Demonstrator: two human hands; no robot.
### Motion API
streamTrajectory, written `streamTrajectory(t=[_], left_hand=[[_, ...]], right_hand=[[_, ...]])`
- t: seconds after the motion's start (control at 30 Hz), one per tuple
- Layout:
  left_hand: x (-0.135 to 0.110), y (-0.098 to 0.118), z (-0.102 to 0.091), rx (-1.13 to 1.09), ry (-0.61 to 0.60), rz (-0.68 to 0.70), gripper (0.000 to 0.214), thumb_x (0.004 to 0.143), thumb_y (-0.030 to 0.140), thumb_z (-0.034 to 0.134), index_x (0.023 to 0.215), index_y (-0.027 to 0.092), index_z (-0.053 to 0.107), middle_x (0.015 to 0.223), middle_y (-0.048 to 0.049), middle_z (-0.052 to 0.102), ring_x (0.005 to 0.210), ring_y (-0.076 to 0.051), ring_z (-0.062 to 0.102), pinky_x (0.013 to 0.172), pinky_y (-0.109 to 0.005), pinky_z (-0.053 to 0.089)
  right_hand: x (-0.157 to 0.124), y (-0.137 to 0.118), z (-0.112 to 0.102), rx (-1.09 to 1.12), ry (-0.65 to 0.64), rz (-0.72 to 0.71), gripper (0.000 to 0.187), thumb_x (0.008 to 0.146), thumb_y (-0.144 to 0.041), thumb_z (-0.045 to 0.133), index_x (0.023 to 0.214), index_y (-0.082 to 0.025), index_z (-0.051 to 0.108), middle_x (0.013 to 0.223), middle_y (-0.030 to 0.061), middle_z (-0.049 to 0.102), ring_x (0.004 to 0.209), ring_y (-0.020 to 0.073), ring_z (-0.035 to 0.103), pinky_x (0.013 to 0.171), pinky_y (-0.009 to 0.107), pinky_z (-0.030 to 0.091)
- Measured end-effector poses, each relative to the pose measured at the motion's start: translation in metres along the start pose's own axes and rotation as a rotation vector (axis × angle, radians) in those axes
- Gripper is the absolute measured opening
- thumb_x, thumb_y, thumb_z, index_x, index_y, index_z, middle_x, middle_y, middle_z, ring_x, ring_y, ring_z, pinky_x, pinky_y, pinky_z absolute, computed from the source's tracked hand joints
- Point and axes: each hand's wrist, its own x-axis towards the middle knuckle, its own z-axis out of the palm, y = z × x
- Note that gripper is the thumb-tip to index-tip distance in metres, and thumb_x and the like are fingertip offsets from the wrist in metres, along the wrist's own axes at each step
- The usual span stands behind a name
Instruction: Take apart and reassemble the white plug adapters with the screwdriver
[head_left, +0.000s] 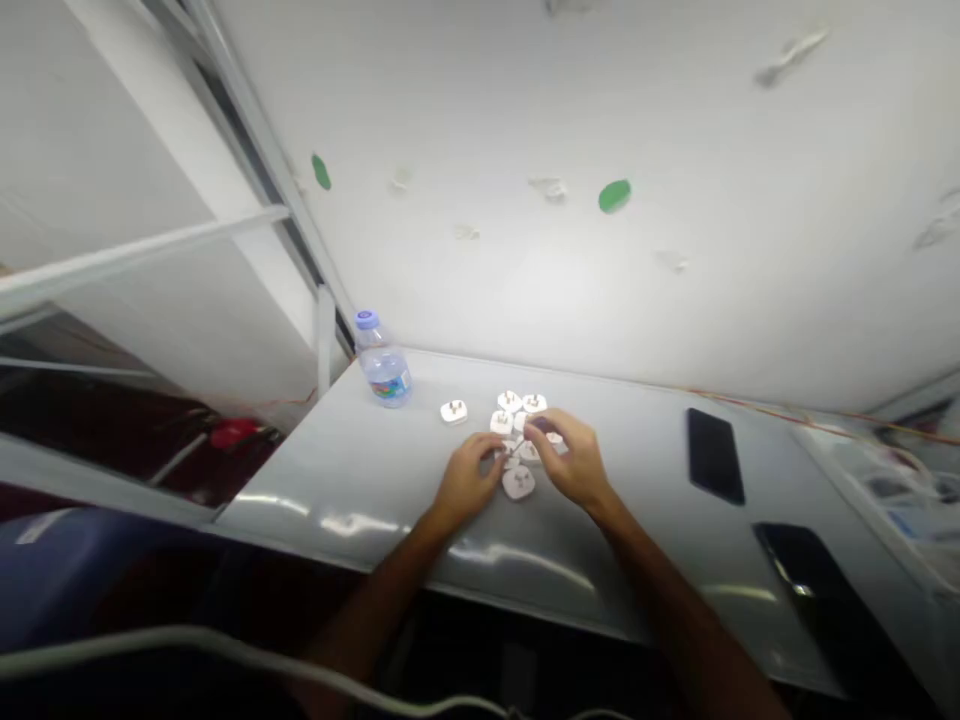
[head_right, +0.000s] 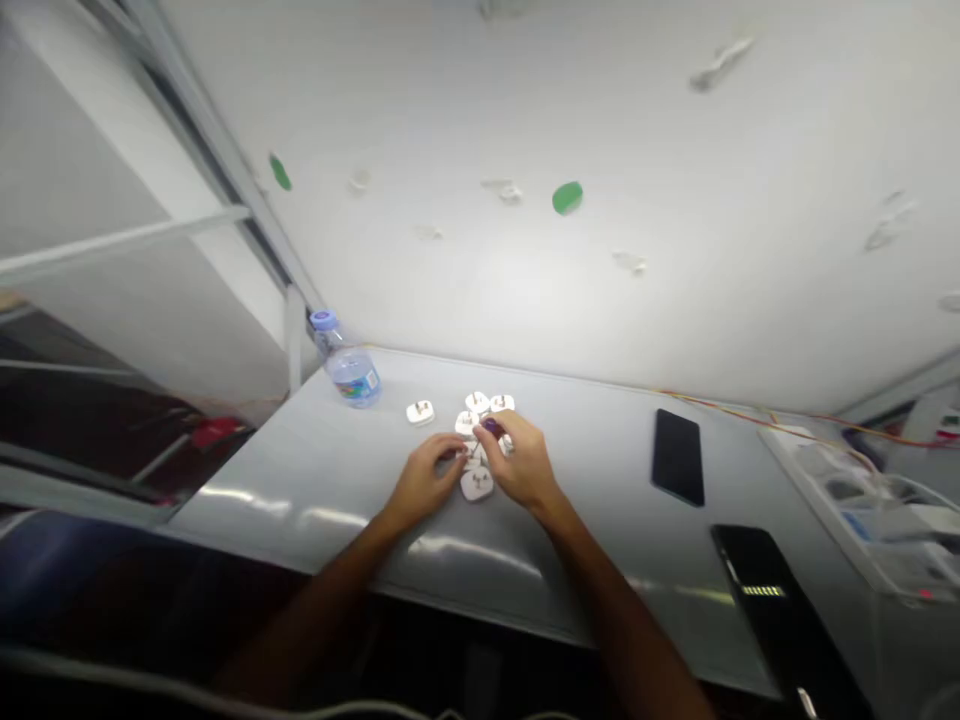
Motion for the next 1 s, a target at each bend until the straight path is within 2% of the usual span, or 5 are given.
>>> streamTrajectory(t=[0.2,0.5,1.0], left_hand=[[-0.001,-0.001,0.001,0.035,-0.007,-0.027,0.022,0.09,0.027,0.057,0.106,0.016,0.069,0.108,-0.0096,0.072,0.1,-0.023,0.066,0.093,-0.038,0.052],[-0.001,-0.005,0.003,0.037,0.006,-0.025,0.021,0.088,0.027,0.06,0.104,0.019,0.07,0.106,-0.0075,0.073,0.098,-0.022,0.067,0.091,-0.036,0.053],[0.002,-0.006,0.003,0.021,-0.03,-0.009,0.018,0.087,0.028,0.061,0.101,0.02,0.069,0.102,-0.0065,0.072,0.094,-0.021,0.066,0.087,-0.035,0.053]], right_hand=[[-0.002,-0.001,0.003,-0.025,-0.002,0.005,0.011,0.093,-0.027,0.056,0.088,-0.02,0.062,0.083,0.005,0.068,0.076,0.0185,0.064,0.074,0.032,0.052],[-0.003,0.0,0.008,-0.057,0.031,-0.055,0.009,0.092,-0.027,0.057,0.089,-0.02,0.063,0.081,0.0032,0.068,0.074,0.0176,0.064,0.072,0.031,0.052],[-0.004,-0.004,0.012,-0.096,0.039,-0.032,0.013,0.093,-0.028,0.056,0.086,-0.02,0.062,0.082,0.0046,0.068,0.074,0.0176,0.063,0.072,0.032,0.052]])
